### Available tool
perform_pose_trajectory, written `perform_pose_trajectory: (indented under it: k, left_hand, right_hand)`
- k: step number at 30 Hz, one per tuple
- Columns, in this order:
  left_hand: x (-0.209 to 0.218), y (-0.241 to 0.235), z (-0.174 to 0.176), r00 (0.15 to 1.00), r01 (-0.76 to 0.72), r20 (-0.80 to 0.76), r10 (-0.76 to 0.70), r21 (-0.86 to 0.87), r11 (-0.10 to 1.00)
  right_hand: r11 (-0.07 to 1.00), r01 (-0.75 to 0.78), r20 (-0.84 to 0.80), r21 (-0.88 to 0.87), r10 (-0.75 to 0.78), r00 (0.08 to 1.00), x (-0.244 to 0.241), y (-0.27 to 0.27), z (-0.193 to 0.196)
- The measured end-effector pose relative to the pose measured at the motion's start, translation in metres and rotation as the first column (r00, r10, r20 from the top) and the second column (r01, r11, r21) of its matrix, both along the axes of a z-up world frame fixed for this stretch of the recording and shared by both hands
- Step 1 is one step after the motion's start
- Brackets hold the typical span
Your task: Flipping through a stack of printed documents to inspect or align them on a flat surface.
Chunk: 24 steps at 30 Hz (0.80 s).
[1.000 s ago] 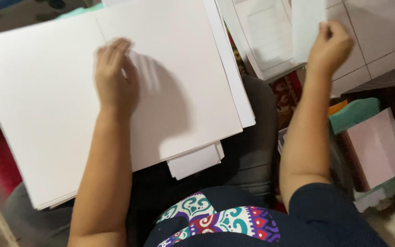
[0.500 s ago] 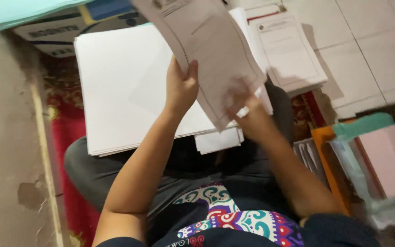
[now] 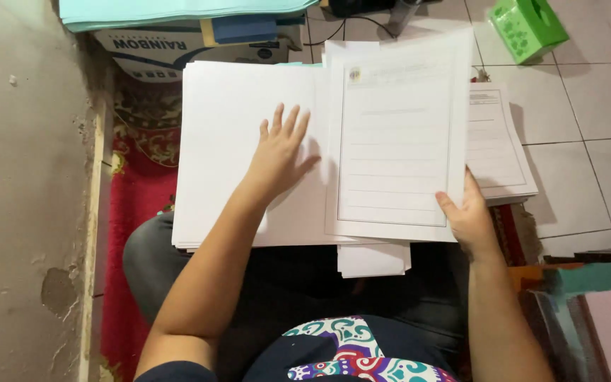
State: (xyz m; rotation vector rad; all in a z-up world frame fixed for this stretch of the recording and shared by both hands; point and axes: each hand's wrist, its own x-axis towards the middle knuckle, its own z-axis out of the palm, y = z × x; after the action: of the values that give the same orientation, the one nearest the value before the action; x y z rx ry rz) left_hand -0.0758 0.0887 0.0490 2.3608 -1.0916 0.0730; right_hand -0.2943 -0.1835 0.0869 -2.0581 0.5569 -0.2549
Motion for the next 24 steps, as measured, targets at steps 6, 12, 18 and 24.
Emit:
perform_pose_trajectory:
  k: [6,12,18,24]
  left_hand:
    - [-0.003,0.002,-0.010,0.988,0.131,-0.102,-0.115,0.168,0.977]
    - [0.004,0.001,-0.030,0.982,0.173,-0.109,-0.153,0.212,0.962]
    - [0.006,0.000,-0.037,0.982,0.171,-0.114,-0.148,0.226,0.959]
    - [0.001,0.000,-0.031,0.983,0.153,-0.134,-0.128,0.195,0.969]
  right_hand:
    - [0.999,-0.042,-0.120,-0.016,0.040,0.992,0.008,-0.003,-0.013]
    - [0.995,-0.085,-0.143,-0.060,0.076,0.987,0.004,-0.023,-0.037]
    - [0.994,-0.084,-0.140,-0.075,0.073,0.987,0.001,-0.025,-0.043]
    - [0.987,-0.038,-0.218,-0.153,0.004,0.976,0.003,-0.008,-0.025]
